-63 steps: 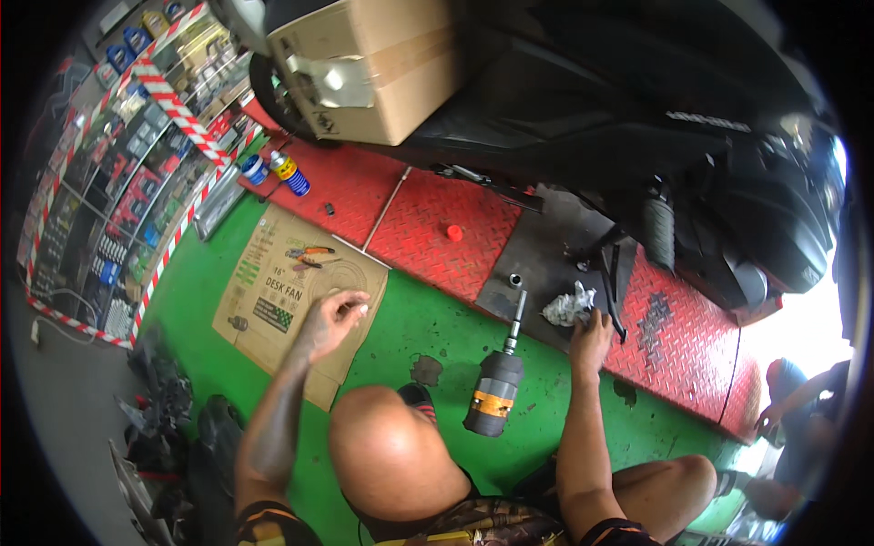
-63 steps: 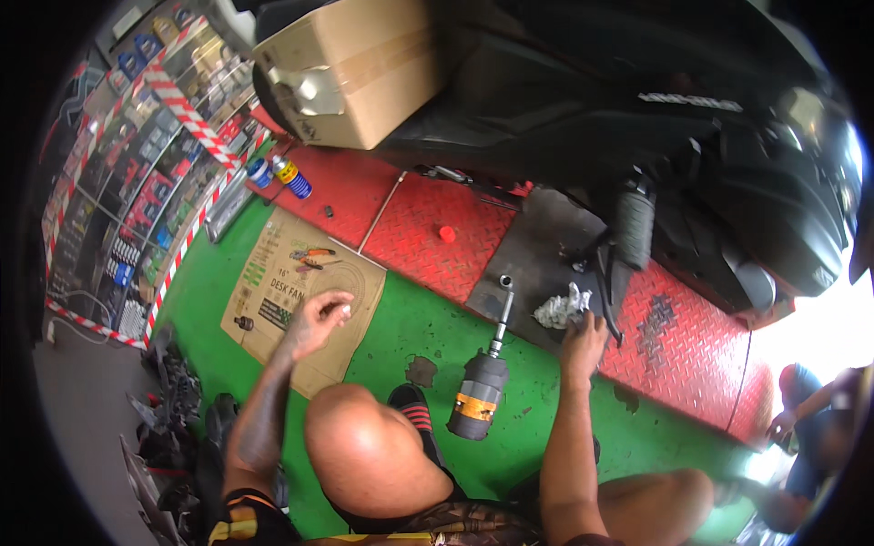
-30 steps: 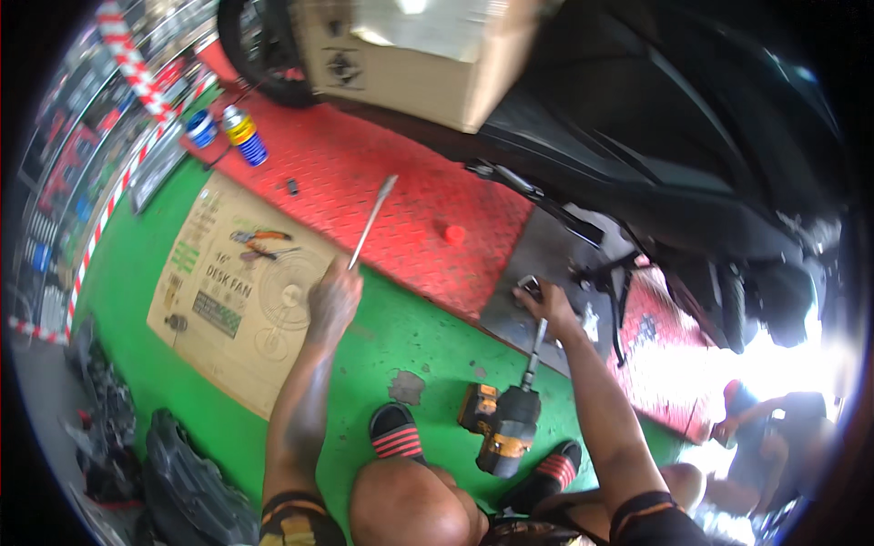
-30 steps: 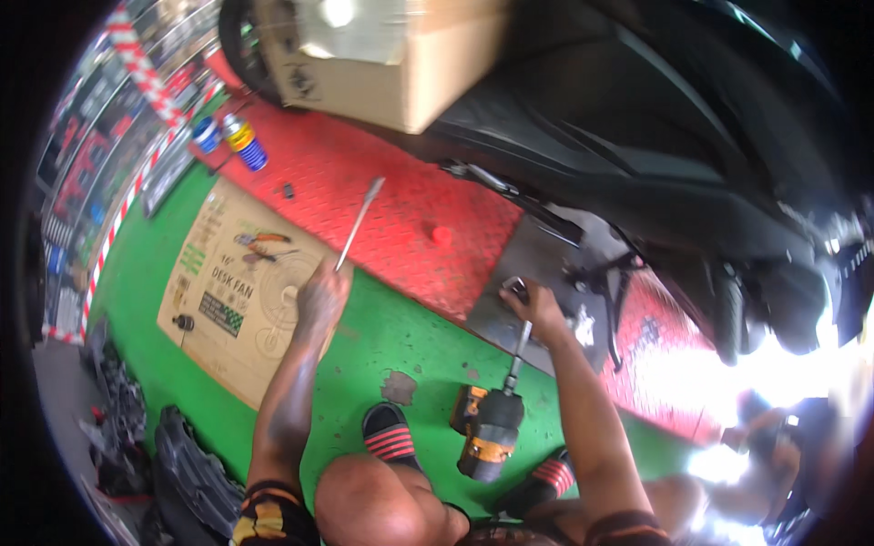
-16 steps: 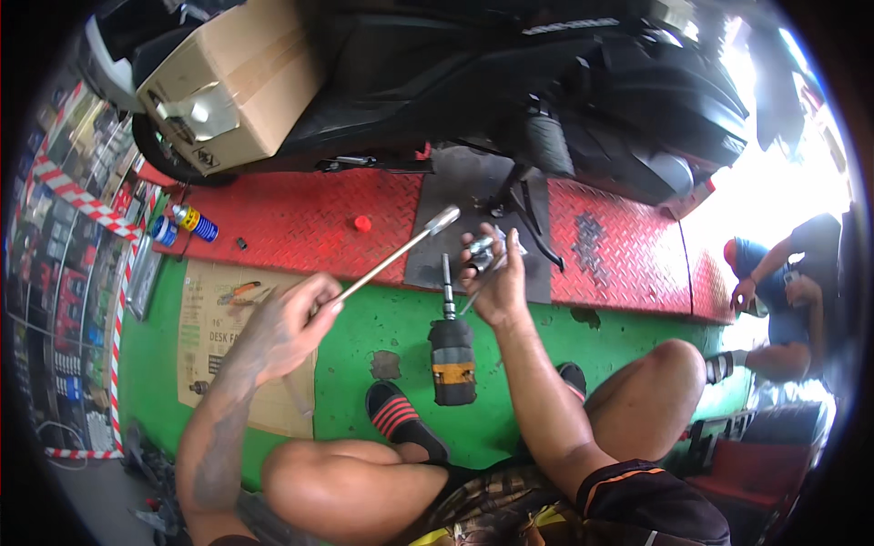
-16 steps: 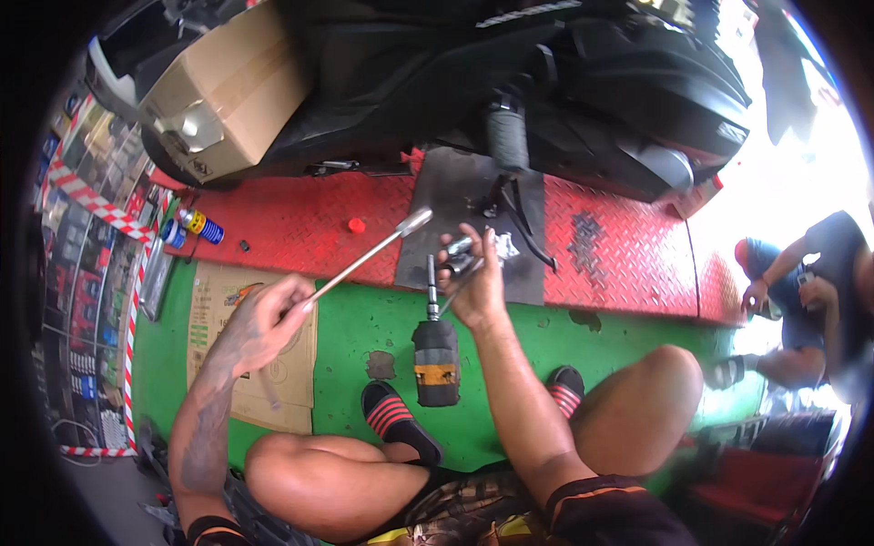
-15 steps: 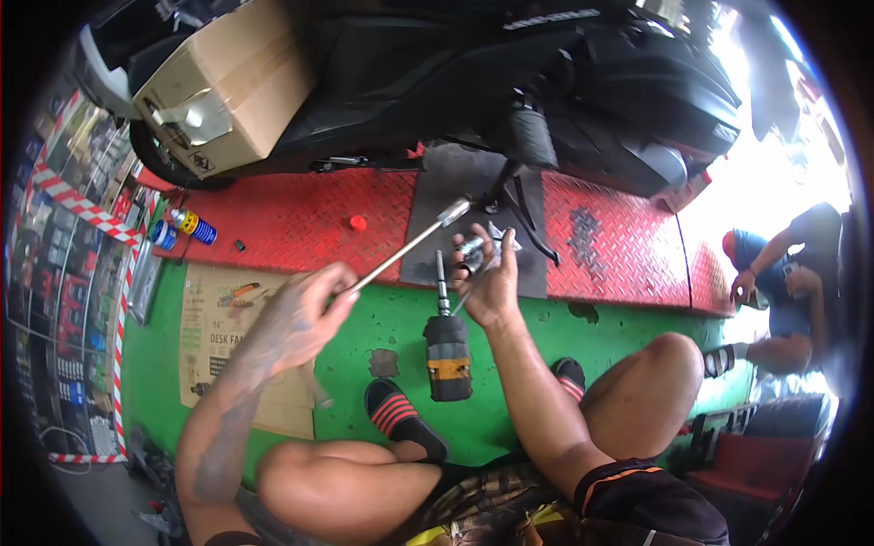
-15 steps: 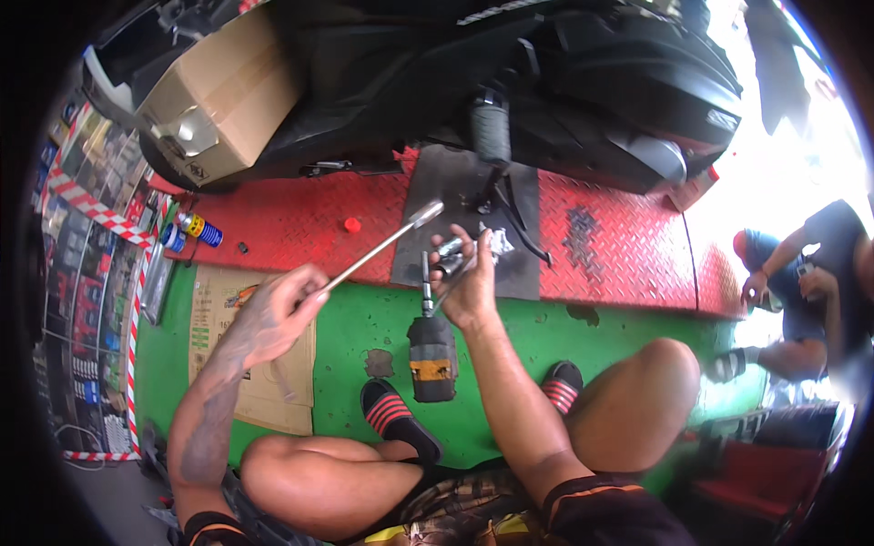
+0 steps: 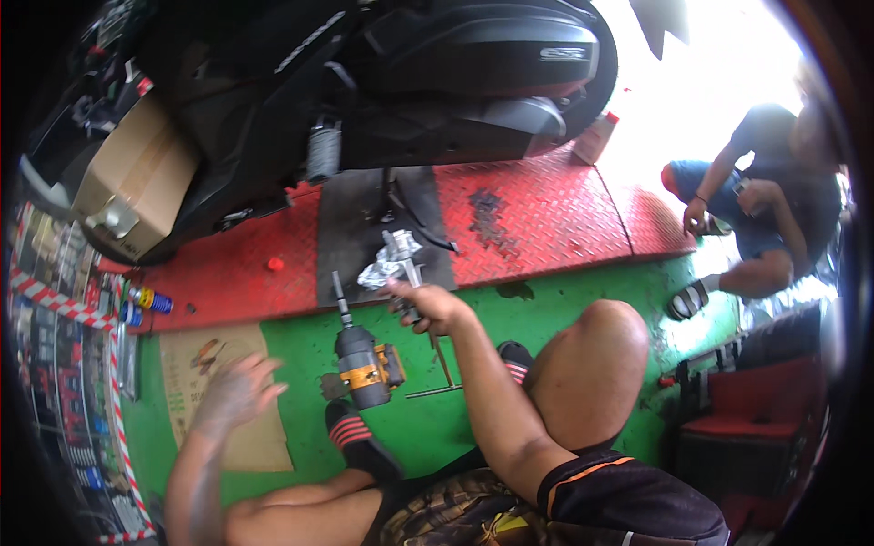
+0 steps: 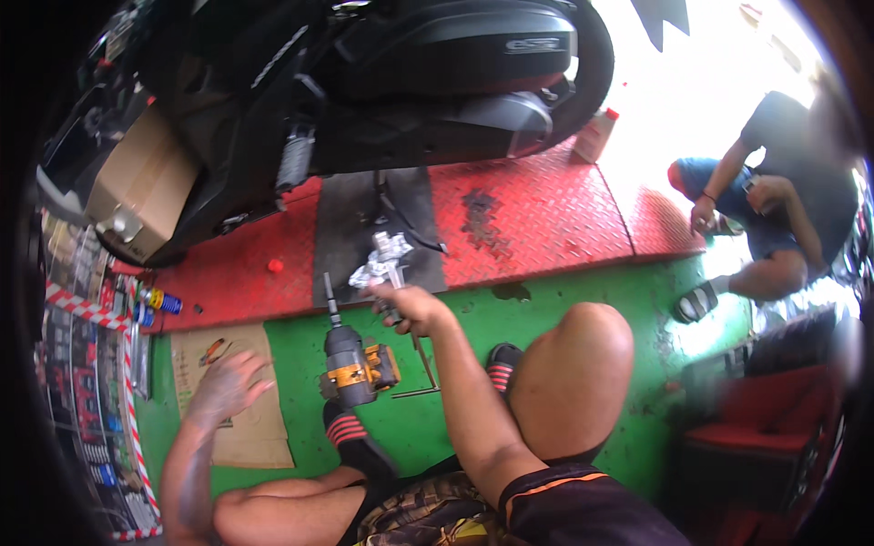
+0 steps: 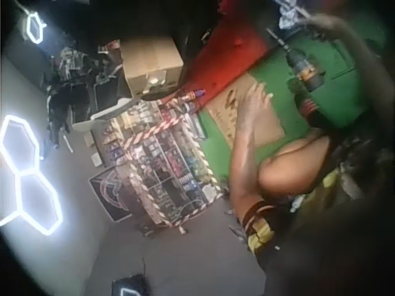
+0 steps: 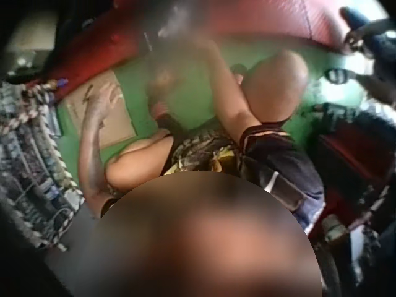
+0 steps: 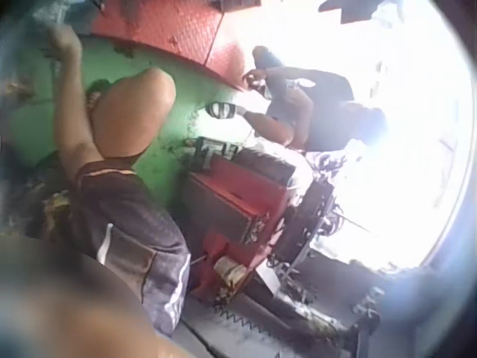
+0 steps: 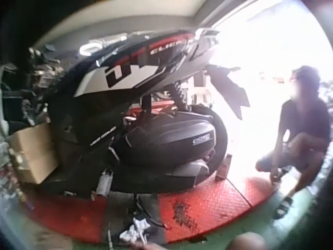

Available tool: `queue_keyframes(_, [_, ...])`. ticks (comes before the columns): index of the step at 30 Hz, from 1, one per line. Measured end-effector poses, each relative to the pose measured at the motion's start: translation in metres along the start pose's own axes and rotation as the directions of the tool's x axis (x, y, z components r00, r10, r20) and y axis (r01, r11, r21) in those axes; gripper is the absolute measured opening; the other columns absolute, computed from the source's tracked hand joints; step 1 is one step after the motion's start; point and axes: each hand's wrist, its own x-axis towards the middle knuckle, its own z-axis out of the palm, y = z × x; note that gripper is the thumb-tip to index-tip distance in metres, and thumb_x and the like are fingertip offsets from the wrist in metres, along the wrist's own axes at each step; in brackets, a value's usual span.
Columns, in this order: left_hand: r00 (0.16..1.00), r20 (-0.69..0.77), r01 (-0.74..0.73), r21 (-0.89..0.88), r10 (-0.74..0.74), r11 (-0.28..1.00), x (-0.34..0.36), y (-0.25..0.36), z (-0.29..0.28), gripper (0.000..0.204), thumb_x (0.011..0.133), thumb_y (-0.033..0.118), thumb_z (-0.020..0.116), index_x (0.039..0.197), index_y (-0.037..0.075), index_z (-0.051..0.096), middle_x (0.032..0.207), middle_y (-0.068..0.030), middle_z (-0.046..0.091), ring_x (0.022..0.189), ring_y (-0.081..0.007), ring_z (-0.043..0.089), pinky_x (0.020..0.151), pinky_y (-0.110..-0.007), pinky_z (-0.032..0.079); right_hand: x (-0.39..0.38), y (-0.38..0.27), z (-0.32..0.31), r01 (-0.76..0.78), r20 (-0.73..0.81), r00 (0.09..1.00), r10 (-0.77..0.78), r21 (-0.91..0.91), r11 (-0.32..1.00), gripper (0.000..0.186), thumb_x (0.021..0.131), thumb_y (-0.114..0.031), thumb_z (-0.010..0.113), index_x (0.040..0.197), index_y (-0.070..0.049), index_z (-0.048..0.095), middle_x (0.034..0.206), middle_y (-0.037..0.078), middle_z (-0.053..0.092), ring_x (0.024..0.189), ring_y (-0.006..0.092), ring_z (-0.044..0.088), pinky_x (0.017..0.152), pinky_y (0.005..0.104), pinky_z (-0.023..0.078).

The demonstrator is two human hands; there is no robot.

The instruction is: Cleaning and reassembling components of a motorcycle engine or drivetrain.

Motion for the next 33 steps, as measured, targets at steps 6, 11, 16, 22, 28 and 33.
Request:
queue_keyframes(6, [0.801, -0.043, 0.592, -0.098, -0.598, 0.800, -0.124, -0.121, 0.071, 0.039, 0.089, 0.029, 0.069, 0.116, 0.002, 0.064, 0.107, -0.0215, 0.068, 0.099, -0.0381, 0.066, 0.086, -0.044, 0.053, -0.002, 0.021, 0.058, -0.025, -0.138, 0.988, -0.062, -0.553, 0.833, 0.086, 0.068, -0.071, 0.077, 0.117, -0.001, 0.068, 0.112, 0.016, 0.070, 0.096, 0.0242, 0.068, 0.083, 0.0354, 0.054])
queue_keyframes(11, [0.619, -0.168, 0.716, -0.282, -0.767, 0.639, -0.198, -0.179, 0.220, 0.042, 0.088, 0.032, 0.067, 0.122, 0.010, 0.057, 0.109, -0.0190, 0.065, 0.098, -0.0383, 0.064, 0.083, -0.047, 0.053, 0.010, 0.042, 0.111, 0.051, -0.241, 0.894, -0.378, -0.783, 0.620, 0.099, 0.064, -0.064, 0.084, 0.116, 0.016, 0.059, 0.107, 0.029, 0.069, 0.101, 0.0319, 0.069, 0.088, 0.0414, 0.054])
queue_keyframes(16, [0.468, -0.021, 0.842, -0.294, -0.883, 0.453, -0.203, -0.223, 0.313, 0.054, 0.087, 0.034, 0.067, 0.132, 0.009, 0.051, 0.124, -0.0161, 0.053, 0.112, -0.0368, 0.059, 0.090, -0.044, 0.053, 0.016, 0.041, 0.131, -0.046, -0.220, 0.918, -0.329, -0.885, 0.463, 0.085, 0.069, -0.054, 0.086, 0.113, 0.013, 0.058, 0.100, 0.027, 0.068, 0.095, 0.0306, 0.069, 0.082, 0.0401, 0.054])
queue_keyframes(22, [0.318, -0.165, 0.826, -0.436, -0.934, 0.358, -0.132, -0.345, 0.341, 0.057, 0.087, 0.027, 0.068, 0.137, 0.008, 0.049, 0.125, -0.0174, 0.051, 0.112, -0.0389, 0.058, 0.091, -0.045, 0.054, 0.023, 0.032, 0.129, -0.171, -0.251, 0.967, -0.043, -0.765, 0.621, 0.070, 0.079, -0.042, 0.081, 0.121, 0.007, 0.053, 0.105, 0.017, 0.067, 0.097, 0.0225, 0.064, 0.085, 0.0369, 0.051])
queue_keyframes(28, [0.572, -0.268, 0.803, -0.010, -0.775, 0.596, -0.070, -0.478, 0.360, 0.062, 0.092, 0.020, 0.061, 0.149, 0.028, 0.039, 0.152, -0.0134, 0.039, 0.128, -0.0358, 0.050, 0.106, -0.049, 0.042, 0.043, 0.026, 0.149, -0.313, -0.341, 0.939, -0.040, -0.899, 0.306, 0.080, 0.079, -0.047, 0.077, 0.129, 0.008, 0.049, 0.108, 0.023, 0.065, 0.104, 0.0364, 0.064, 0.093, 0.0430, 0.048])
queue_keyframes(33, [0.796, 0.011, 0.605, -0.044, -0.605, 0.795, -0.046, -0.533, 0.362, 0.060, 0.086, 0.022, 0.068, 0.143, 0.026, 0.046, 0.150, -0.0088, 0.042, 0.129, -0.0329, 0.048, 0.109, -0.046, 0.038, 0.041, 0.040, 0.156, -0.404, -0.498, 0.865, -0.065, -0.766, 0.500, 0.063, 0.082, -0.043, 0.078, 0.121, 0.001, 0.055, 0.103, 0.014, 0.067, 0.097, 0.0233, 0.064, 0.087, 0.0369, 0.051])
